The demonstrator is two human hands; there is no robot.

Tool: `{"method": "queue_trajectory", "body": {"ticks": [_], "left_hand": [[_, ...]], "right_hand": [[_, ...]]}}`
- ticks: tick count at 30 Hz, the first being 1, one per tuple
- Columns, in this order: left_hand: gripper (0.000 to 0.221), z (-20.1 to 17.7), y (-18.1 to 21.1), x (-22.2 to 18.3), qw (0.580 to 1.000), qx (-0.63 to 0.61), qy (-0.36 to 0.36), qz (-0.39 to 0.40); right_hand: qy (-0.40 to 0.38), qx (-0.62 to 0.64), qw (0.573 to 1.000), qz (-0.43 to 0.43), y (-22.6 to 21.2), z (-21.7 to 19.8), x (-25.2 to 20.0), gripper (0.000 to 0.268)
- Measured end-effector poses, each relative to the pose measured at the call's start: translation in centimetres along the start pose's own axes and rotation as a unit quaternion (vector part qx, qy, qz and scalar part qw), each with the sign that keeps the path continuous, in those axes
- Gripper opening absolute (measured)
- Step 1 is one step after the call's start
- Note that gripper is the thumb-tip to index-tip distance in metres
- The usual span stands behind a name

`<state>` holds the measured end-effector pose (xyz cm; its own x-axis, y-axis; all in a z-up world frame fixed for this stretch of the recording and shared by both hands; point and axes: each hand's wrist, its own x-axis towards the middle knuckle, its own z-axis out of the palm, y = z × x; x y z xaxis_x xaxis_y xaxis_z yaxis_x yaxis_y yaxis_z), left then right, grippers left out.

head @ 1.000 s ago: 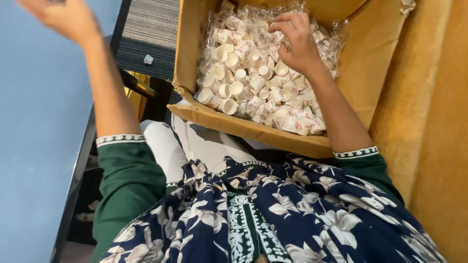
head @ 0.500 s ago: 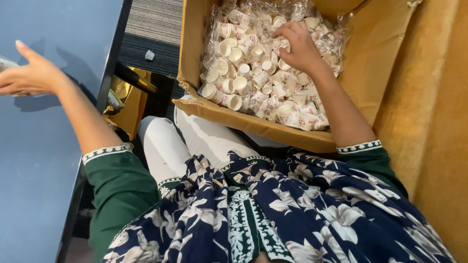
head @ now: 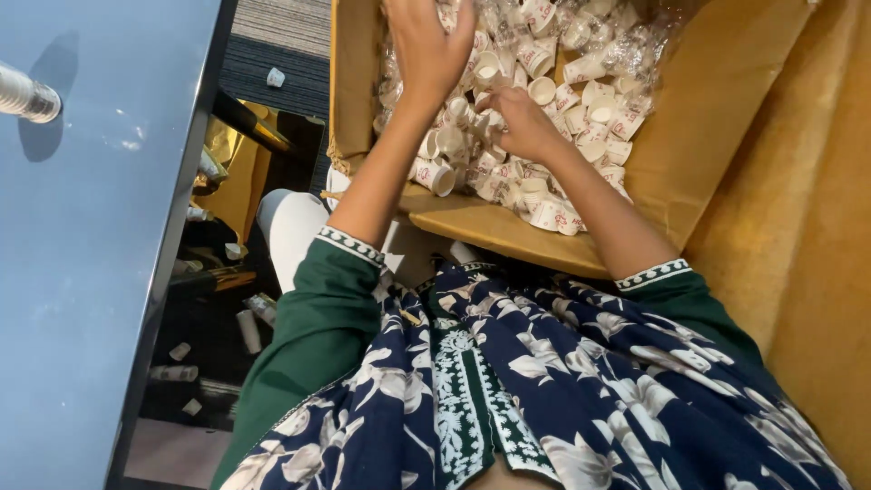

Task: Sort and organize stacks of paper cups from a large box onto a table.

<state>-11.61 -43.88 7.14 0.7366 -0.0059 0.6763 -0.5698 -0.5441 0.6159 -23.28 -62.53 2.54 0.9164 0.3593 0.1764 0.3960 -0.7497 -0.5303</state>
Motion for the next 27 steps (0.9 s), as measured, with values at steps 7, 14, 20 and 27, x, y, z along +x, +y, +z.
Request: {"method": "queue_trajectory", "body": {"ticks": [7,14,20,27], "left_hand": [[0.05,-1.4,-2.4,-6.3,0.989,-0.106,-0.005,-0.099],[0.043,-4.0,-3.1,-7.2,0.981,-0.107,0.085,-0.137],[0.042,-4.2,-3.7,-8.5,0.973,-0.093,0.087,-0.192],[0.04,-3.8,-4.8,-10.5,0.98,-0.06,0.063,-0.179]], "right_hand": [[-0.028,0.013,0.999,0.029,-3.0,4.6,-0.7,0.02],[0.028,0.085,0.994,-0.063,-2.0,9.2,4.6,0.024],[0.059,0.003,0.998,0.02,-0.1,11.3,10.2,0.045],[-0.014,0.008,0.998,0.054,2.1,14.0,8.7,0.071]]}}
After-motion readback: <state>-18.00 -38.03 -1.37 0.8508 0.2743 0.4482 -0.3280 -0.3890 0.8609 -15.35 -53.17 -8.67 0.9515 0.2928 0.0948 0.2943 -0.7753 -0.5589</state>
